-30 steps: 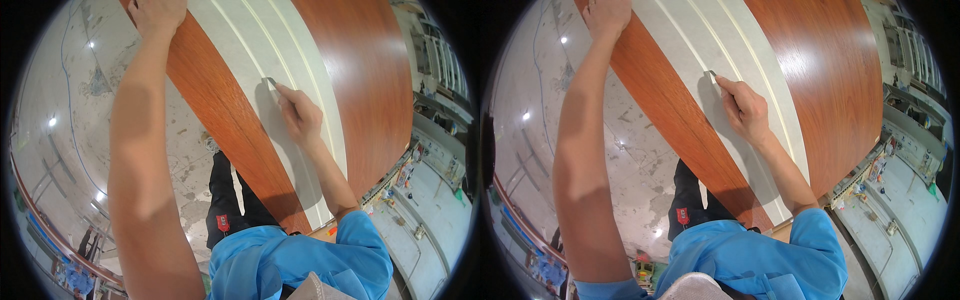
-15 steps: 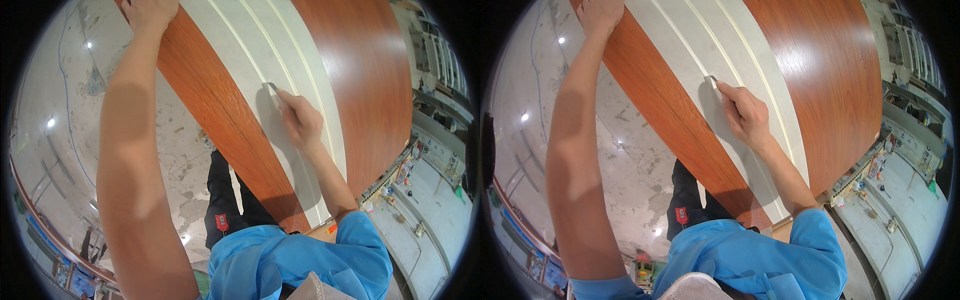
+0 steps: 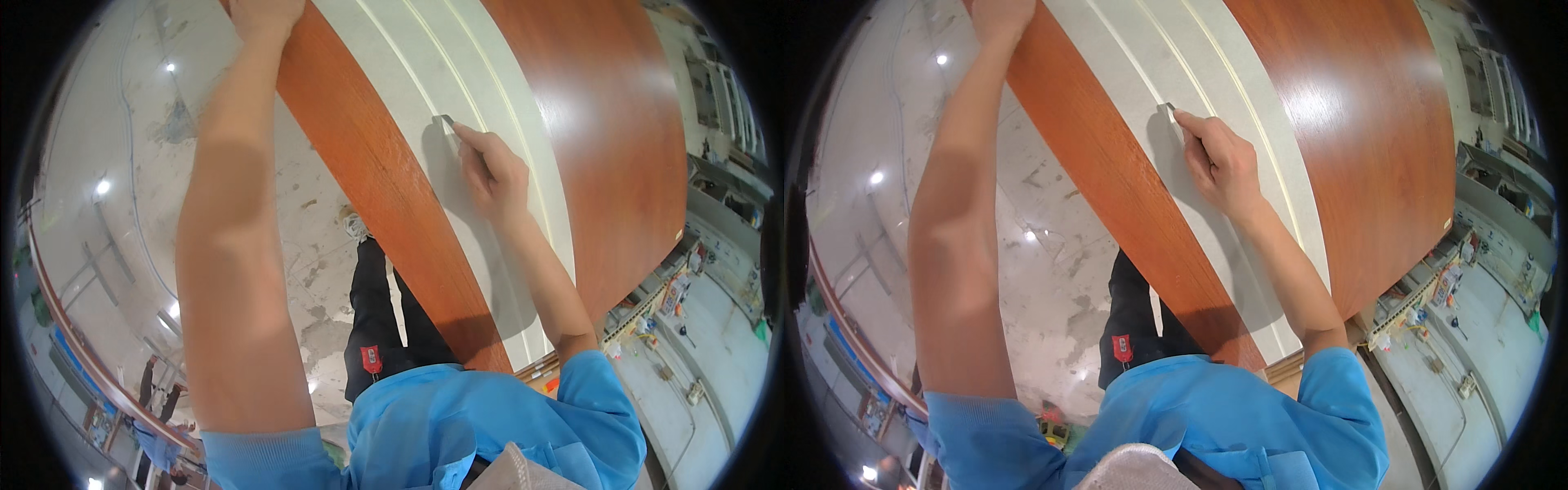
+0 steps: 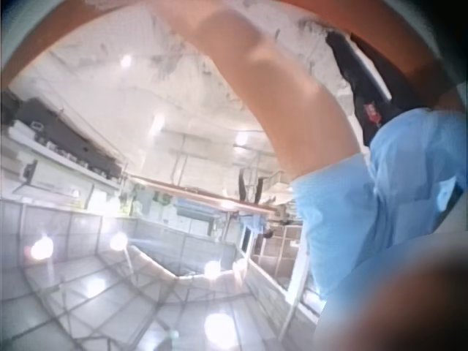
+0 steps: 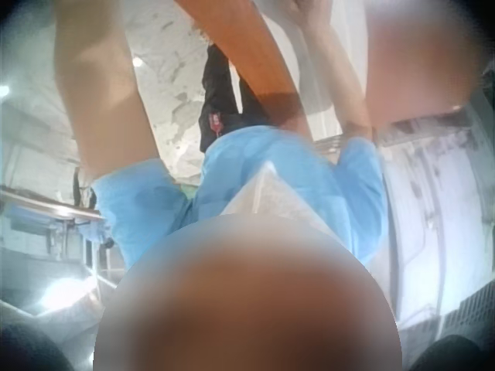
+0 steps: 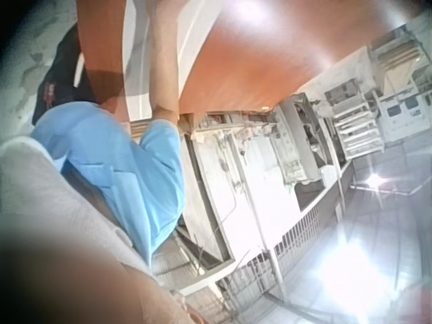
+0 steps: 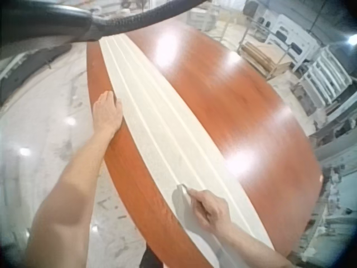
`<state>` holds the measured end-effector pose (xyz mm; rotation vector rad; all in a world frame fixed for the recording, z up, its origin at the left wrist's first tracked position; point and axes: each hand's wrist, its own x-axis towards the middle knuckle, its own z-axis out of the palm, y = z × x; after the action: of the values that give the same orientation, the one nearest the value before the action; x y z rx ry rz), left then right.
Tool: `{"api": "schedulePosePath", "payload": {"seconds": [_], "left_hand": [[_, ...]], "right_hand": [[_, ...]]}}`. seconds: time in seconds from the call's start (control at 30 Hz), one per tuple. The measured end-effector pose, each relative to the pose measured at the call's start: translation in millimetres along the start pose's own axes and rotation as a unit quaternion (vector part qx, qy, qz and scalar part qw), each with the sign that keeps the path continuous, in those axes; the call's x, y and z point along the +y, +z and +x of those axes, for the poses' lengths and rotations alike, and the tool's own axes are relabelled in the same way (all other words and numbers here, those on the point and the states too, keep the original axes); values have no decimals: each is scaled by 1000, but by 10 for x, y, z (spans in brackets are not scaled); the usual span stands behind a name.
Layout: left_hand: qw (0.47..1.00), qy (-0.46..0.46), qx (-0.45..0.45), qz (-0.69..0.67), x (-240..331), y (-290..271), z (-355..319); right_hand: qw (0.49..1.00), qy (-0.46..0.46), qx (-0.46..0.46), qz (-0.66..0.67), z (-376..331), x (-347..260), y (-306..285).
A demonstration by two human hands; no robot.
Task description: The person uses a small metal tool to press and smooth a thin white veneer strip along the edge of a curved wooden tabletop. They work along the seam, occasionally lifting the veneer to adjust it, and continue the process along the length of the table.
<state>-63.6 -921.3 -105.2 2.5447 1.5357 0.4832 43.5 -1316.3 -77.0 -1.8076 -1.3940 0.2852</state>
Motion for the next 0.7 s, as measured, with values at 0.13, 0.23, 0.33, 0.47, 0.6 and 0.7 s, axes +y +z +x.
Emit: {"api": "schedulePosePath", "payload": {"seconds": [0.13, 0.23, 0.33, 0.47, 0.6, 0.7], "left_hand": [[990, 28, 126, 50, 240, 7, -764], [993, 26, 110, 18, 532, 33, -1595], [996, 10, 86, -9, 706, -21, -1915], [995, 16, 96, 0, 742, -73, -1908], [995, 22, 100, -7, 713, -45, -1894], [994, 13, 103, 38, 726, -41, -1882]], "right_hand": [[1000, -9, 13, 26, 5, 16, 3], [999, -15, 20, 37, 44, 19, 38], [998, -29, 33, 47, 67, 15, 50], [999, -2, 9, 46, 41, 22, 32], [999, -24, 29, 37, 32, 37, 54], [999, -12, 28, 39, 43, 32, 63]]}}
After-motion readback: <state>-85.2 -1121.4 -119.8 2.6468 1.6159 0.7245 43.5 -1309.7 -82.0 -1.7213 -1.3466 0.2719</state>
